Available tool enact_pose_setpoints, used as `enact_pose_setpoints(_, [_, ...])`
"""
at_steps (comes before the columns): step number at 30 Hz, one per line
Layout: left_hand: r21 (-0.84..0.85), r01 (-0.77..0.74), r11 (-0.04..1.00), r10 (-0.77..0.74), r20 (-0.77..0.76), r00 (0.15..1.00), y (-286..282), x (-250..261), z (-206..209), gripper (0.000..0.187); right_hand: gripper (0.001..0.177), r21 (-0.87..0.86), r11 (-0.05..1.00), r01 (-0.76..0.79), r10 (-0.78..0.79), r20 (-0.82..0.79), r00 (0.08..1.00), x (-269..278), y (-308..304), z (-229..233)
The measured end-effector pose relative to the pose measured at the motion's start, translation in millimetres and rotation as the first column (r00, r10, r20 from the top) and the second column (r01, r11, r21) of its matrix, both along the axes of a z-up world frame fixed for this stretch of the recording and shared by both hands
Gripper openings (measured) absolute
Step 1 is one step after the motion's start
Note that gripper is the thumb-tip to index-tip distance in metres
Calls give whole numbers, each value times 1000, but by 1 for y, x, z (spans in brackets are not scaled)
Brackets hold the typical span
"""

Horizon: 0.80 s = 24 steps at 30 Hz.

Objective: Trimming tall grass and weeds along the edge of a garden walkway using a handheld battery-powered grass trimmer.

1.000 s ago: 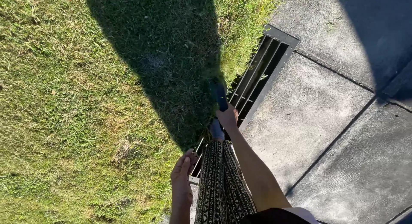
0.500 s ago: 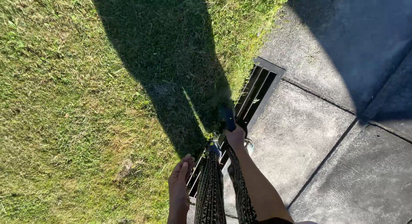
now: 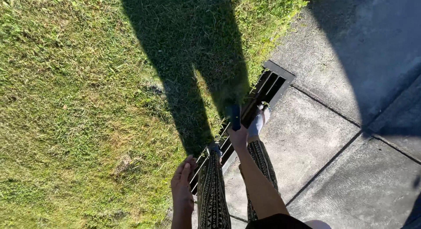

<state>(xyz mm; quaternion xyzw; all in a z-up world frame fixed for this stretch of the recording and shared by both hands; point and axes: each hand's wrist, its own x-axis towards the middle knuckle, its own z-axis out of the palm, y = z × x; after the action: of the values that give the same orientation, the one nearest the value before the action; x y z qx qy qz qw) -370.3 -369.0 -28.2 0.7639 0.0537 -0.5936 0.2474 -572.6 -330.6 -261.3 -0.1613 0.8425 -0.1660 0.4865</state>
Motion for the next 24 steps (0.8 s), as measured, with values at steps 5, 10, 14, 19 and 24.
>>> enact_pose_setpoints(5, [37, -19, 999, 19, -11, 1000, 1, -18, -3, 36, 22, 15, 998, -59, 60, -10, 998, -23, -47, -10])
enact_pose_setpoints(10, [-1, -20, 1000, 20, -33, 999, 8, -34, -13, 36, 18, -42, 999, 1, 2, 73, 997, -31, 1, 0])
enact_pose_setpoints(14, [3, -13, 1000, 13, -29, 999, -5, -46, 0, 34, 13, 0, 989, 145, -143, 180, 973, -38, 1, -14])
enact_pose_setpoints(19, [23, 14, 1000, -13, -16, 1000, -10, -50, 0, 34, 12, -34, 956, 291, -272, 269, 924, -65, -86, -36])
enact_pose_setpoints(24, [18, 16, 1000, -16, -9, 1000, -13, -53, 1, 34, 12, -110, 957, 270, -243, 211, 947, -89, -135, -20])
